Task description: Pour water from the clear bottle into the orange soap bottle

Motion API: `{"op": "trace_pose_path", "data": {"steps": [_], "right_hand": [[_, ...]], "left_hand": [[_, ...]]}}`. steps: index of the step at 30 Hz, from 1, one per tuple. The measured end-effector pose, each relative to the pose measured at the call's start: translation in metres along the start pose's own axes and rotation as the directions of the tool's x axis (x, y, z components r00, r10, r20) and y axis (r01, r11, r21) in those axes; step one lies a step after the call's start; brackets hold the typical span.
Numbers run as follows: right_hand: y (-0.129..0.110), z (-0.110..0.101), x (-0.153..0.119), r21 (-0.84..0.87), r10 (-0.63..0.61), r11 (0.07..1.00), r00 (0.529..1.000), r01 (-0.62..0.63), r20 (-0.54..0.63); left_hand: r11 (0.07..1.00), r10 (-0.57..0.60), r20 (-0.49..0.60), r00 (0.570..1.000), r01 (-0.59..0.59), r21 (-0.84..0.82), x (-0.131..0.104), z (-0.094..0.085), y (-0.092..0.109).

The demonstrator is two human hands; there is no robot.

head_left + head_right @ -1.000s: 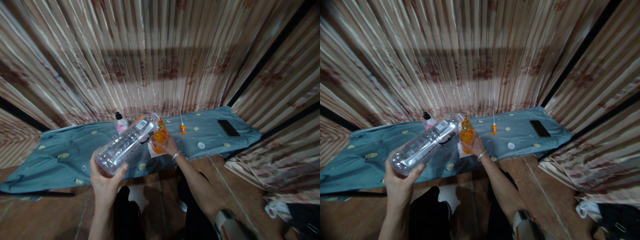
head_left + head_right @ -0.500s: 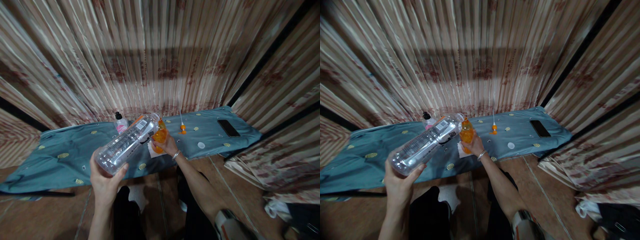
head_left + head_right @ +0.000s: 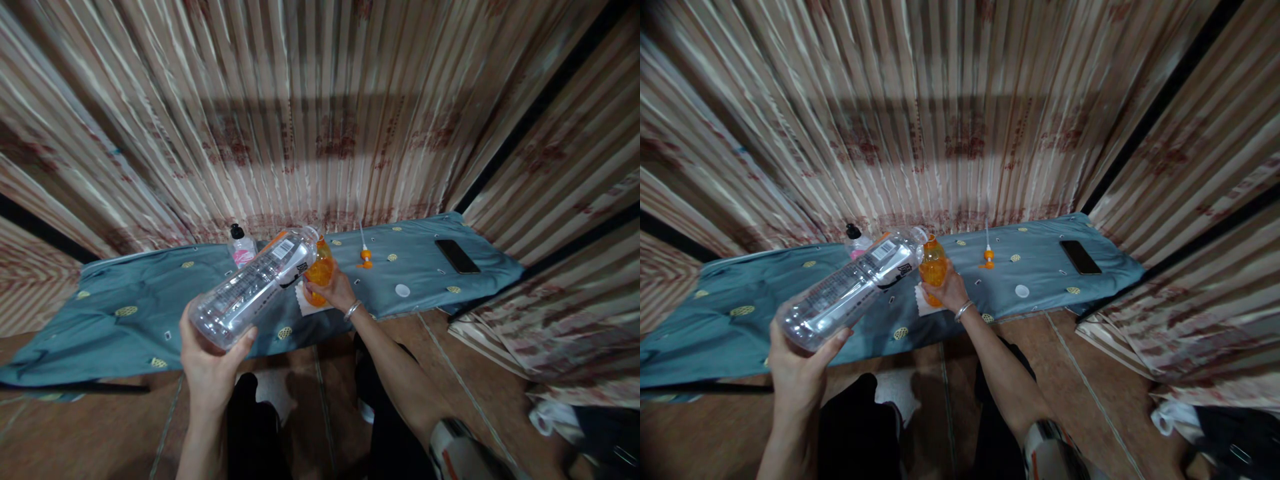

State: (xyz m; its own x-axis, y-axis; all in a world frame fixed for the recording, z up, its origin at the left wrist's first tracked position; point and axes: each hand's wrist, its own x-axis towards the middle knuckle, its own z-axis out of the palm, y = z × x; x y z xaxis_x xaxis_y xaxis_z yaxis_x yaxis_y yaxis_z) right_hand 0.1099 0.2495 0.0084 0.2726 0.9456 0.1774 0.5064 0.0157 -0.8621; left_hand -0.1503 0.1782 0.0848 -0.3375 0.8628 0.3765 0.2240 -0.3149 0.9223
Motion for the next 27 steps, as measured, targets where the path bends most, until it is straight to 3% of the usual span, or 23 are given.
{"op": "trace_pose_path", "data": {"steps": [12,27], "right_hand": [[-0.004,0.000,0.000,-0.024,0.028,0.999,1.000,-0.028,0.005],[0.005,0.001,0.002,0.007,0.006,1.000,1.000,-0.006,-0.016]], "left_hand": [[0.999,-0.051,0.003,0.999,0.051,0.000,0.000,0.000,0.003],[0.999,0.021,0.012,1.000,-0.020,-0.027,-0.001,0.001,-0.001]]}}
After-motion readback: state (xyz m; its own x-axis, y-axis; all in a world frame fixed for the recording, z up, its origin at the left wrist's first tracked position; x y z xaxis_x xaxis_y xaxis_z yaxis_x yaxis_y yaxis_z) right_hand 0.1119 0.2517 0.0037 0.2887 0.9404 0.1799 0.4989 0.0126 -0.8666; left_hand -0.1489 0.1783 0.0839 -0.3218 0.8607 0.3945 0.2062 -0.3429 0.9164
